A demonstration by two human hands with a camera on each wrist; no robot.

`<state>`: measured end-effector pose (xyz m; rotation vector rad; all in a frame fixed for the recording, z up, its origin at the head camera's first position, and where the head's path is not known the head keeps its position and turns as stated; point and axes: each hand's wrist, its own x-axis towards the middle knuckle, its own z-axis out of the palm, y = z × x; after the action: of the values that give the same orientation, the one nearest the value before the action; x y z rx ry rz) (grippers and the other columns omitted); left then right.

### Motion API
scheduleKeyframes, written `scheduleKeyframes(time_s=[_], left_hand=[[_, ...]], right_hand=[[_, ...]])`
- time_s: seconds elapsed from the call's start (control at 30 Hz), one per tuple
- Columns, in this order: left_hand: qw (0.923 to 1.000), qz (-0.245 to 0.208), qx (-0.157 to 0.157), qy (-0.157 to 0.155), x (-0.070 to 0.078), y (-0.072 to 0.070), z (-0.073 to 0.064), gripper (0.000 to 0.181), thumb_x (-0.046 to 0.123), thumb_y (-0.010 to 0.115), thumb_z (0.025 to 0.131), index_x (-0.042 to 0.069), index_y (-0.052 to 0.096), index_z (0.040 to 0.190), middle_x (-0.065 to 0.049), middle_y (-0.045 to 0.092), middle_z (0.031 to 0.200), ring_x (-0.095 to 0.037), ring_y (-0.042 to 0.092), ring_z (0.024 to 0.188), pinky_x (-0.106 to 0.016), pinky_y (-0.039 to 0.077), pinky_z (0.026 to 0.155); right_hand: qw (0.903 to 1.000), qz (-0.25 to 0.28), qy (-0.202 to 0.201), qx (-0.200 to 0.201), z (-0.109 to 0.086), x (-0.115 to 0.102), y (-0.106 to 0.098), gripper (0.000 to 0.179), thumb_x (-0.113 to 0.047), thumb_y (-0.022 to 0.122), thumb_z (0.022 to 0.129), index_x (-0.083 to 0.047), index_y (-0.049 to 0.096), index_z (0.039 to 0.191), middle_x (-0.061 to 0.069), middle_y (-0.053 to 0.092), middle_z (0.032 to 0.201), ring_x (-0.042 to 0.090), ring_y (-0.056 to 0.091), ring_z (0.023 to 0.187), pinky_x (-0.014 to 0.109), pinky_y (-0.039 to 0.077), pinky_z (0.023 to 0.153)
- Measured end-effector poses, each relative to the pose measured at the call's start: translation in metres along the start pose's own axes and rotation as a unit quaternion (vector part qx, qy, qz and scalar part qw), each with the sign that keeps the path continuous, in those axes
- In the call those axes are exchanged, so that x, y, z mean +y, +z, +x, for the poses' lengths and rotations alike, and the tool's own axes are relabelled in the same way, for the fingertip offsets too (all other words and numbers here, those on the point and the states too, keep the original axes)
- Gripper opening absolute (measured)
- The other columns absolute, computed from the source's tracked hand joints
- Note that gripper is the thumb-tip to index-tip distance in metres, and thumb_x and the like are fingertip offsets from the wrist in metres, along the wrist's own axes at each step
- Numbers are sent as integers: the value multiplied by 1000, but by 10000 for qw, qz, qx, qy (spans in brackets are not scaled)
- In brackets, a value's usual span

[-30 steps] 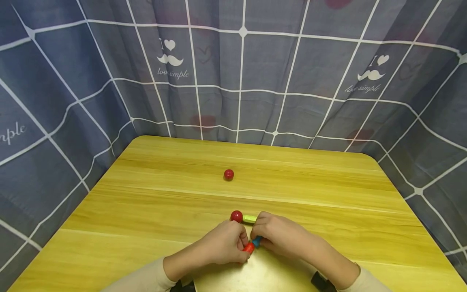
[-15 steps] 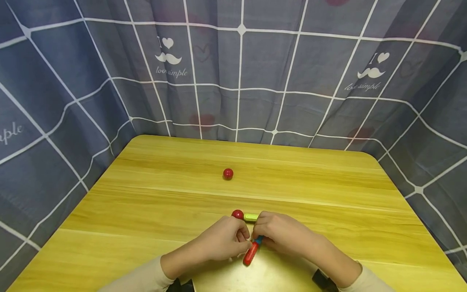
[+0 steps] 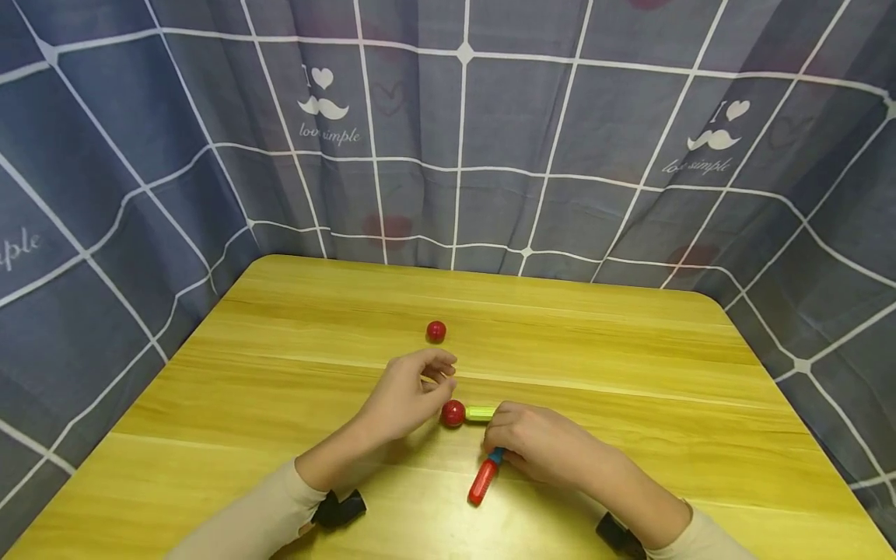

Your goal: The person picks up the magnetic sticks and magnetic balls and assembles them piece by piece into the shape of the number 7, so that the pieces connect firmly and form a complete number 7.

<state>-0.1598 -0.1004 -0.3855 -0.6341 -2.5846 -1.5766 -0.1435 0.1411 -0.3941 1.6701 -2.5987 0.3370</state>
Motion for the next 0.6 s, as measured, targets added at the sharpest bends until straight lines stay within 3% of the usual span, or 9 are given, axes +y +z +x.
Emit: scheduleKeyframes(time_s=[0.17, 0.4, 0.6], left_hand=[[9980, -291, 537, -171, -15, -12, 23, 28, 2, 67, 87, -1, 64, 115, -10, 65, 108, -22, 63, 99, -26, 53, 82], [9949, -59, 628, -784, -40, -21, 54, 34, 10, 67, 90, 2, 63, 123, -15, 65, 119, -27, 62, 103, -39, 50, 88], [9916, -301, 588, -1114, -53, -21, 75, 39, 6, 69, 88, 1, 61, 126, -18, 60, 128, -33, 56, 116, -40, 46, 96]], right_hand=[[10000, -75, 11, -49, 1, 1, 0, 19, -9, 80, 80, -22, 70, 91, -17, 63, 89, 2, 56, 91, 16, 46, 80], [10000, -69, 21, -38, 0, -2, 1, 20, -9, 81, 79, -22, 71, 90, -17, 64, 89, 2, 57, 92, 17, 47, 81], [9999, -108, -67, 0, 1, -2, 1, 18, -10, 81, 80, -22, 70, 89, -18, 64, 88, 1, 56, 92, 15, 45, 81]])
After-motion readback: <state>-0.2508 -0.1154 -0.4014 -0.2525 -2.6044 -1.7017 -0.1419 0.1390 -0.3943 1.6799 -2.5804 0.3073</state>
